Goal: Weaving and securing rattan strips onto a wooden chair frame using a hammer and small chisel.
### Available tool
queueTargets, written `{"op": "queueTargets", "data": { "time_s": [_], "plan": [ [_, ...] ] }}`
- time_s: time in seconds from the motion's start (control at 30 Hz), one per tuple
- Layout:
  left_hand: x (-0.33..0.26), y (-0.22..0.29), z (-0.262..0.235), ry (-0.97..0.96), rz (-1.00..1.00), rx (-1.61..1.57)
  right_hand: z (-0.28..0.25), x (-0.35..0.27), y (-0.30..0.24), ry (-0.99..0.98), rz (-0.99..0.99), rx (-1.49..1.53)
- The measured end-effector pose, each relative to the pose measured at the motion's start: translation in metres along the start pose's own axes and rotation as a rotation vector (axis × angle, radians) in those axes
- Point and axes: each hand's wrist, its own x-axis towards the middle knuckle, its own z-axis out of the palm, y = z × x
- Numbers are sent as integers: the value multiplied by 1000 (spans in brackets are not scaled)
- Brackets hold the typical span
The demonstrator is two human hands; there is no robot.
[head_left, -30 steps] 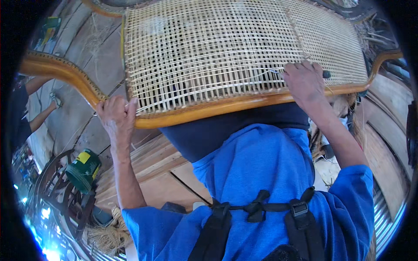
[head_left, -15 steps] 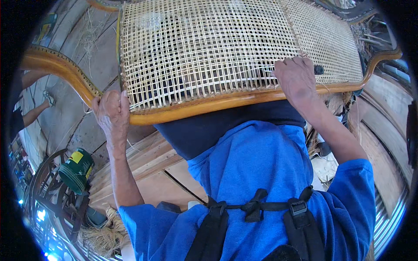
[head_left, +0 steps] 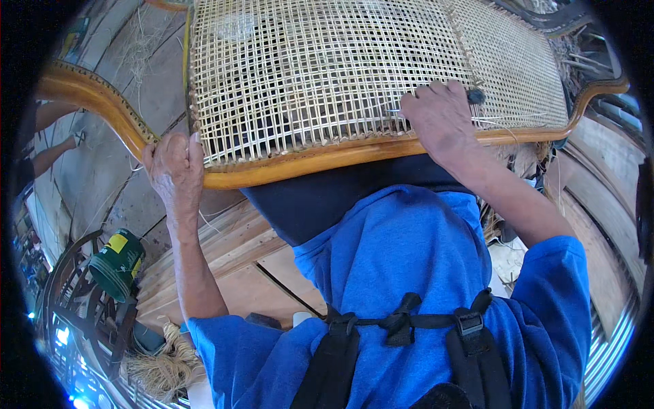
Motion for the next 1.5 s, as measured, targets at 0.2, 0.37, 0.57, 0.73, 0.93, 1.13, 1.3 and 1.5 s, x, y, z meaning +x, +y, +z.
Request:
{"op": "queueTargets", "data": {
  "time_s": [0.2,0.37,0.57,0.73,0.93,1.13,1.3,1.5],
  "plan": [
    [2,3,-2,4,8,17,1,5,1,30,38,-2],
    [2,2,2,28,26,12,-6,13,-19,12,-13,-22],
    [1,3,-2,20,-6,15,2,32,-10,-40,-60,21],
    [2,5,-1,-45,-27,25,4,27,-12,-31,3,-13],
    [1,3,2,-10,-27,36,0,4,7,40,25,59],
    [1,3,1,-15,-40,20,5,-12,16,-2,77,-20],
    [0,5,3,3,-31,18,9,-5,23,53,44,35],
    [-3,4,-1,-26,-14,61,10,-3,24,-9,85,16]
  ]
}}
